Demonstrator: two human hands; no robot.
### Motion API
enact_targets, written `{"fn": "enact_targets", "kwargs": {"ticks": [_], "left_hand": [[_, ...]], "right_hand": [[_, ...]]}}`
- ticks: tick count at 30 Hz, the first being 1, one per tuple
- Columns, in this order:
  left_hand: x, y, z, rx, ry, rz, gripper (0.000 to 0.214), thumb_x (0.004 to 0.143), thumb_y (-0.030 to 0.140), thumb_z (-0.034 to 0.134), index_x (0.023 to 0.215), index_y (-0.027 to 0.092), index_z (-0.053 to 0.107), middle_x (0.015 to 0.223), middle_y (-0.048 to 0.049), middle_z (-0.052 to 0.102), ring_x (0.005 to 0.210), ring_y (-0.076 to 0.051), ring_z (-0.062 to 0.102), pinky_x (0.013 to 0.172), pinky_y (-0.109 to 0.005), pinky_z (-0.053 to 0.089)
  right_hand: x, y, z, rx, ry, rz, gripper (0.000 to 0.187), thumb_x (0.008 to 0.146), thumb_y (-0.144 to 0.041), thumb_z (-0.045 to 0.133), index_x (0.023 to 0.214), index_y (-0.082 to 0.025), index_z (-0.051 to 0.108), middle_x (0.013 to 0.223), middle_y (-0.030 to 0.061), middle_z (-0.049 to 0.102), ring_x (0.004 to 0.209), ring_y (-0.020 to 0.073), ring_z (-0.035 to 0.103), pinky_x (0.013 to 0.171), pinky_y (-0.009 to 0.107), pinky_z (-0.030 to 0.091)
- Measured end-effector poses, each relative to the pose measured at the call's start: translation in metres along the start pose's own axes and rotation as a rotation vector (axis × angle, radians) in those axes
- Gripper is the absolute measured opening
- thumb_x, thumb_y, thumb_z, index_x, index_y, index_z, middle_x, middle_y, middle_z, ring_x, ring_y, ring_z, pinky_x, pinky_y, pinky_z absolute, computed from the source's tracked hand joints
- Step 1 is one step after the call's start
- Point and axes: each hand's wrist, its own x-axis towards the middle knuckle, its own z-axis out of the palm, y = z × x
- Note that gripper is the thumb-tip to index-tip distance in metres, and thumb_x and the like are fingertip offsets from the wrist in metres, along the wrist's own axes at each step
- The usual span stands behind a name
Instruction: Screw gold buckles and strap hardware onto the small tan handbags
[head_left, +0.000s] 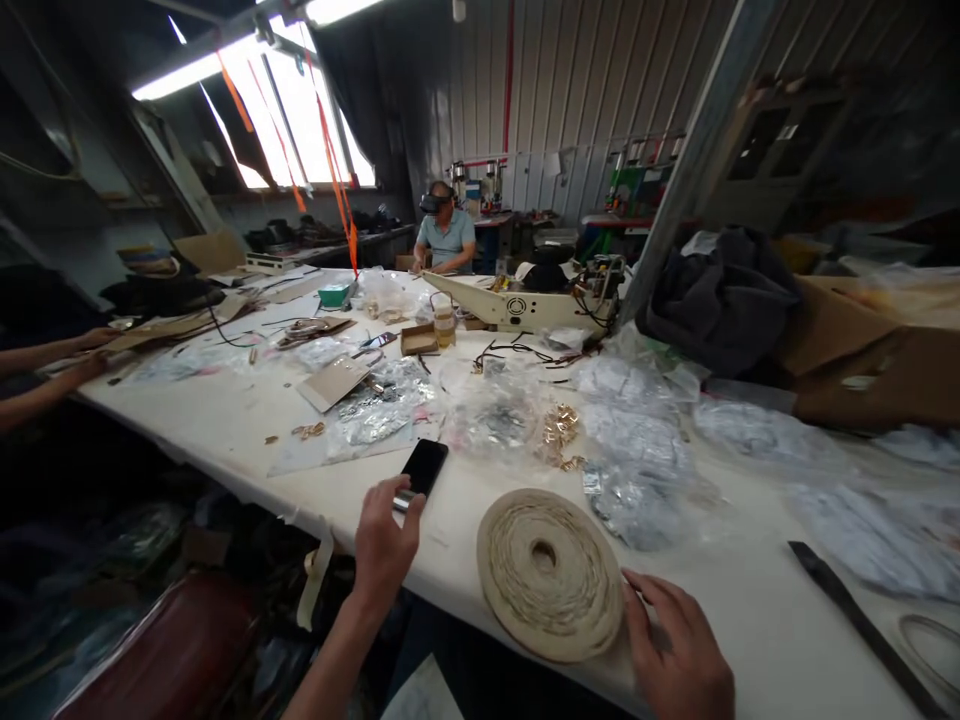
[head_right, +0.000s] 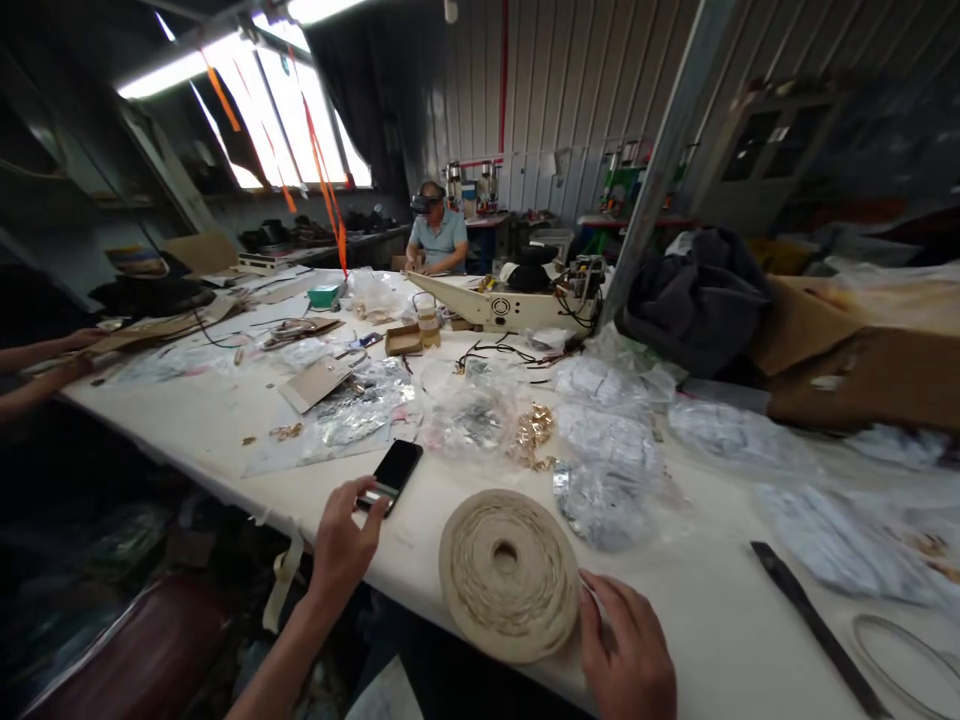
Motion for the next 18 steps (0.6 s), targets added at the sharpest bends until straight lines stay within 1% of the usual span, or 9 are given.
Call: {"fn": "enact_targets", "kwargs": {"ticks": [1, 2, 4, 6, 8, 11, 14, 16, 18], "left_hand": [[0.008, -0.006, -0.004, 0.127, 0.034, 0.053, 0.048, 0.101, 0.043, 0.064, 0.14, 0.016, 0.063, 0.138, -0.0191, 0.07, 0.133, -0.038, 0.063, 0.113, -0.054, 0.053], [0.015, -0.011, -0.004, 0.233, 0.02, 0.081, 0.061, 0.099, 0.043, 0.067, 0.149, 0.011, 0.056, 0.149, -0.0234, 0.064, 0.143, -0.041, 0.056, 0.121, -0.057, 0.046], [0.025, -0.02, 0.003, 0.373, -0.108, 0.068, 0.087, 0.094, 0.046, 0.074, 0.161, 0.002, 0.04, 0.159, -0.0306, 0.053, 0.151, -0.046, 0.048, 0.127, -0.058, 0.04], [0.032, -0.022, 0.018, 0.437, -0.239, 0.03, 0.098, 0.093, 0.05, 0.075, 0.164, -0.002, 0.032, 0.16, -0.0329, 0.052, 0.15, -0.045, 0.051, 0.126, -0.055, 0.041], [0.038, -0.017, 0.033, 0.484, -0.27, 0.014, 0.096, 0.094, 0.051, 0.073, 0.163, -0.003, 0.033, 0.156, -0.0324, 0.056, 0.145, -0.043, 0.055, 0.124, -0.053, 0.041], [0.05, -0.001, 0.05, 0.56, -0.239, 0.0, 0.088, 0.097, 0.046, 0.068, 0.16, -0.007, 0.036, 0.144, -0.0314, 0.064, 0.135, -0.043, 0.061, 0.116, -0.053, 0.045], [0.063, 0.011, 0.058, 0.618, -0.237, -0.027, 0.08, 0.096, 0.036, 0.064, 0.156, -0.011, 0.04, 0.131, -0.0301, 0.069, 0.124, -0.043, 0.064, 0.105, -0.052, 0.05], [0.067, 0.014, 0.06, 0.636, -0.246, -0.035, 0.076, 0.096, 0.033, 0.062, 0.154, -0.011, 0.043, 0.126, -0.0294, 0.07, 0.119, -0.042, 0.065, 0.099, -0.049, 0.052], [0.069, 0.013, 0.059, 0.636, -0.257, -0.023, 0.075, 0.096, 0.033, 0.061, 0.154, -0.011, 0.042, 0.124, -0.0292, 0.07, 0.118, -0.041, 0.065, 0.096, -0.046, 0.052]], "right_hand": [[-0.002, 0.001, 0.002, 0.004, -0.002, 0.009, 0.026, 0.11, -0.041, 0.065, 0.115, -0.019, 0.078, 0.11, 0.0113, 0.079, 0.099, 0.0272, 0.074, 0.097, 0.043, 0.058], [-0.002, 0.003, 0.002, 0.001, 0.001, 0.023, 0.027, 0.111, -0.041, 0.064, 0.114, -0.019, 0.078, 0.109, 0.0117, 0.079, 0.098, 0.0274, 0.074, 0.096, 0.043, 0.058], [-0.002, 0.004, 0.001, -0.017, 0.006, 0.045, 0.029, 0.111, -0.043, 0.063, 0.112, -0.018, 0.078, 0.108, 0.0125, 0.08, 0.096, 0.028, 0.075, 0.094, 0.043, 0.058], [0.0, 0.003, 0.0, -0.034, 0.028, 0.052, 0.03, 0.11, -0.044, 0.064, 0.11, -0.018, 0.079, 0.107, 0.0126, 0.08, 0.094, 0.0281, 0.075, 0.093, 0.043, 0.058], [0.0, 0.001, -0.002, -0.049, 0.054, 0.051, 0.029, 0.109, -0.043, 0.066, 0.109, -0.017, 0.08, 0.106, 0.0123, 0.08, 0.092, 0.0279, 0.075, 0.093, 0.043, 0.058], [-0.001, 0.0, -0.003, -0.067, 0.06, 0.058, 0.027, 0.109, -0.04, 0.067, 0.11, -0.017, 0.079, 0.106, 0.0121, 0.08, 0.093, 0.0277, 0.075, 0.094, 0.043, 0.058], [-0.002, -0.002, -0.003, -0.08, 0.055, 0.051, 0.024, 0.109, -0.037, 0.066, 0.111, -0.017, 0.079, 0.105, 0.0116, 0.08, 0.092, 0.027, 0.075, 0.093, 0.042, 0.058], [-0.001, -0.003, -0.003, -0.087, 0.052, 0.04, 0.023, 0.109, -0.037, 0.066, 0.112, -0.017, 0.078, 0.105, 0.0115, 0.08, 0.093, 0.027, 0.074, 0.093, 0.042, 0.057], [-0.001, -0.003, -0.002, -0.089, 0.047, 0.039, 0.022, 0.109, -0.036, 0.066, 0.112, -0.017, 0.078, 0.105, 0.0112, 0.079, 0.093, 0.0267, 0.075, 0.093, 0.042, 0.057]]}}
